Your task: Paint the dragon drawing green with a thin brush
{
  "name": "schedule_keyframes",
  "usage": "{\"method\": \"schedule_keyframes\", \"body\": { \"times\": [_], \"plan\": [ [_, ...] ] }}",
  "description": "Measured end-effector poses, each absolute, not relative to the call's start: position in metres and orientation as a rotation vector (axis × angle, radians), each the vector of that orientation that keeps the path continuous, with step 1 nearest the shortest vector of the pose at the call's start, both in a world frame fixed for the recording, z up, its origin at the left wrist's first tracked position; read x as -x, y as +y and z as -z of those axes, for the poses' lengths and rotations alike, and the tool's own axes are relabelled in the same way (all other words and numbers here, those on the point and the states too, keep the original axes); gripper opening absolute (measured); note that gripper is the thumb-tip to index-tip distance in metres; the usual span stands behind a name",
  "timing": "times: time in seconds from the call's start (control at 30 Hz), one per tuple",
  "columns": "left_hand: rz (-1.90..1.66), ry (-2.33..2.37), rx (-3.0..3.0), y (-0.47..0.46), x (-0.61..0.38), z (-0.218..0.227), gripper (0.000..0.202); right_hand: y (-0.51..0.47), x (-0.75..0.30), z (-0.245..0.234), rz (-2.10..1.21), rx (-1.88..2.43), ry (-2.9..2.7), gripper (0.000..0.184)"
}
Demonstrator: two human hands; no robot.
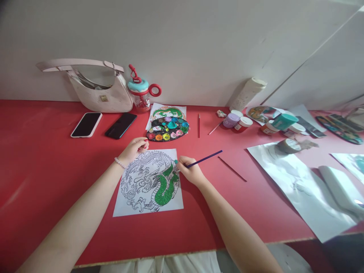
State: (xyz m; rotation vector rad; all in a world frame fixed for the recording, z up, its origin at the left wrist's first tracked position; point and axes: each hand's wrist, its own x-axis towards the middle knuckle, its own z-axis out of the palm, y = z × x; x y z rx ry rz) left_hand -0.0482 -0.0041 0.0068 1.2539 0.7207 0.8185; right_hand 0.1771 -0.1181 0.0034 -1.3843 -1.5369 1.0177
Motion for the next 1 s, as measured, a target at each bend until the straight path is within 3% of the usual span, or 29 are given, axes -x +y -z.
{"method": "schedule_keyframes", "body": {
  "times": [0.43, 0.73, 1.0],
  "plan": [
    [-0.821, 0.701, -1.264, -0.0034, 0.0489, -0.0058, 0.026, -0.1178, -0.1770, -0.0059, -0.997, 1.424, -1.593, 0.028],
    [-0.823, 0.696, -1.266, -0.0033, 0.0486, -0.0052, 0.026, -0.1153, -0.1768, -0.0061, -0.971, 1.394, -1.356, 0.041],
    [-0.818, 0.695, -1.244, -0.0030, 0.0482, -0.0042, 0.025, -0.1097, -0.1762, -0.0018, -0.848, 1.408, -1.397, 0.026]
  ]
}}
